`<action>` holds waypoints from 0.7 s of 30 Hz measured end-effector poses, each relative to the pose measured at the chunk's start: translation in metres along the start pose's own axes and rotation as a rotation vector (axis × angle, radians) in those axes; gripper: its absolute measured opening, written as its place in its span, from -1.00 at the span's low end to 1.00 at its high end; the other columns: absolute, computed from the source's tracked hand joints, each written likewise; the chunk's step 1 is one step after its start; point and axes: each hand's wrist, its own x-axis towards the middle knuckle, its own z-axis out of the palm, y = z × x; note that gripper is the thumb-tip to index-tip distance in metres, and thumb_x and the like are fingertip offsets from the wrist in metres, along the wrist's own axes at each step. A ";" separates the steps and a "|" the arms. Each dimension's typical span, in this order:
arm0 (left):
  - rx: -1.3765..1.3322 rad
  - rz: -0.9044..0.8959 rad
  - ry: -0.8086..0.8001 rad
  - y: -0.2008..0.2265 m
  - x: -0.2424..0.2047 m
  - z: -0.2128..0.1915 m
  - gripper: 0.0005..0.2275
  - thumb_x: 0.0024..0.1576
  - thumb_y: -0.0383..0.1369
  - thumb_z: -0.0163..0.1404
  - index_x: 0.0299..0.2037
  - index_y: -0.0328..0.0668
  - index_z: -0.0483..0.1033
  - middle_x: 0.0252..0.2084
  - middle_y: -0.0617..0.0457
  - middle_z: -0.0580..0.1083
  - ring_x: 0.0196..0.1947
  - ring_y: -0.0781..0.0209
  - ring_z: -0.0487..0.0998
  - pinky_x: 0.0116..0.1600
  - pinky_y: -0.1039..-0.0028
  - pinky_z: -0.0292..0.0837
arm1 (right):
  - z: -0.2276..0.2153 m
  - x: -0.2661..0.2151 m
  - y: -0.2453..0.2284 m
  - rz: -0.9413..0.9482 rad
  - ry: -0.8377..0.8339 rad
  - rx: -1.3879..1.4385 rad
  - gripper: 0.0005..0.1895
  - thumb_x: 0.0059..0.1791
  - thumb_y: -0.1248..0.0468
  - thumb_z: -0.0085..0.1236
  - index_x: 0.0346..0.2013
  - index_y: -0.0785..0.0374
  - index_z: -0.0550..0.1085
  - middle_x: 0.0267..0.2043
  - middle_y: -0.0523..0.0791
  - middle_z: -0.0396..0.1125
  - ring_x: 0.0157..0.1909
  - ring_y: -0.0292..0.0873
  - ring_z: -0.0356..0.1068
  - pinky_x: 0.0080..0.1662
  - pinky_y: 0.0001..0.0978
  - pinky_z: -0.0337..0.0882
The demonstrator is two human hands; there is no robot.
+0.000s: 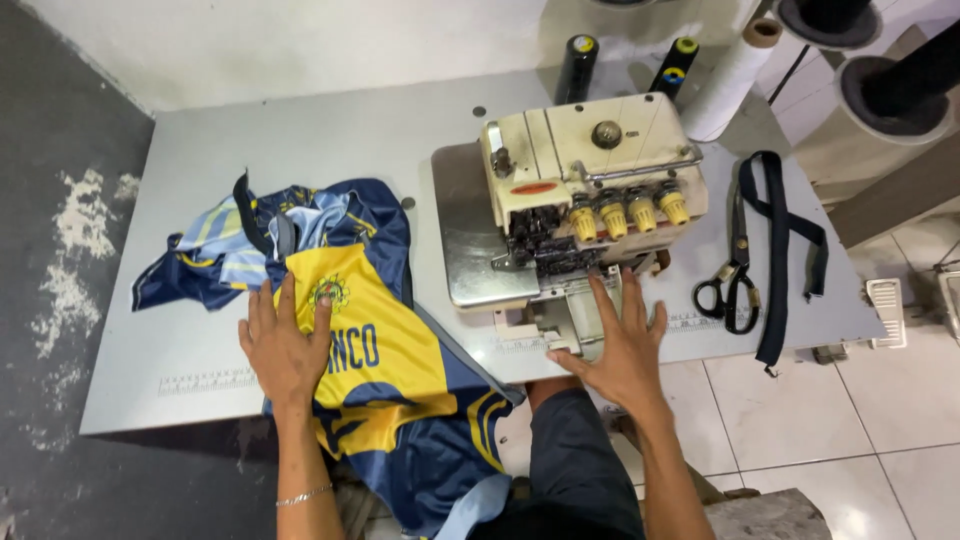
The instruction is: Organizing and inspecting sports jerseys on a sewing table in a factory.
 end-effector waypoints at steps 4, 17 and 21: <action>0.007 -0.030 -0.002 0.001 -0.001 -0.003 -0.39 0.33 0.19 -0.28 0.46 0.05 0.28 0.47 -0.24 0.22 0.52 -0.17 0.08 0.48 -0.11 -0.20 | -0.018 -0.008 -0.001 -0.025 -0.105 0.026 0.22 -0.33 -0.20 0.54 0.50 0.00 0.14 0.59 0.27 -0.31 0.59 0.29 -0.25 0.42 0.38 -0.51; 0.021 0.169 0.208 -0.005 0.002 0.007 -0.52 0.36 -0.01 -0.14 0.37 -0.09 0.37 0.39 -0.26 0.31 0.45 -0.16 0.20 0.45 -0.08 -0.01 | 0.027 0.033 -0.022 -0.205 0.296 0.390 -0.72 0.01 0.19 0.31 -0.02 0.20 0.62 -0.08 -0.03 0.53 -0.01 0.02 0.54 0.03 -0.14 0.48; -0.164 0.463 0.376 0.016 -0.014 0.014 -0.70 0.29 -0.26 0.06 0.18 -0.17 0.49 0.23 -0.17 0.44 0.29 -0.11 0.40 0.36 0.09 0.23 | 0.061 0.041 -0.002 -0.188 0.180 0.602 -0.85 0.05 0.28 0.23 -0.12 0.20 0.64 -0.29 -0.02 0.55 -0.18 0.01 0.57 -0.14 -0.15 0.55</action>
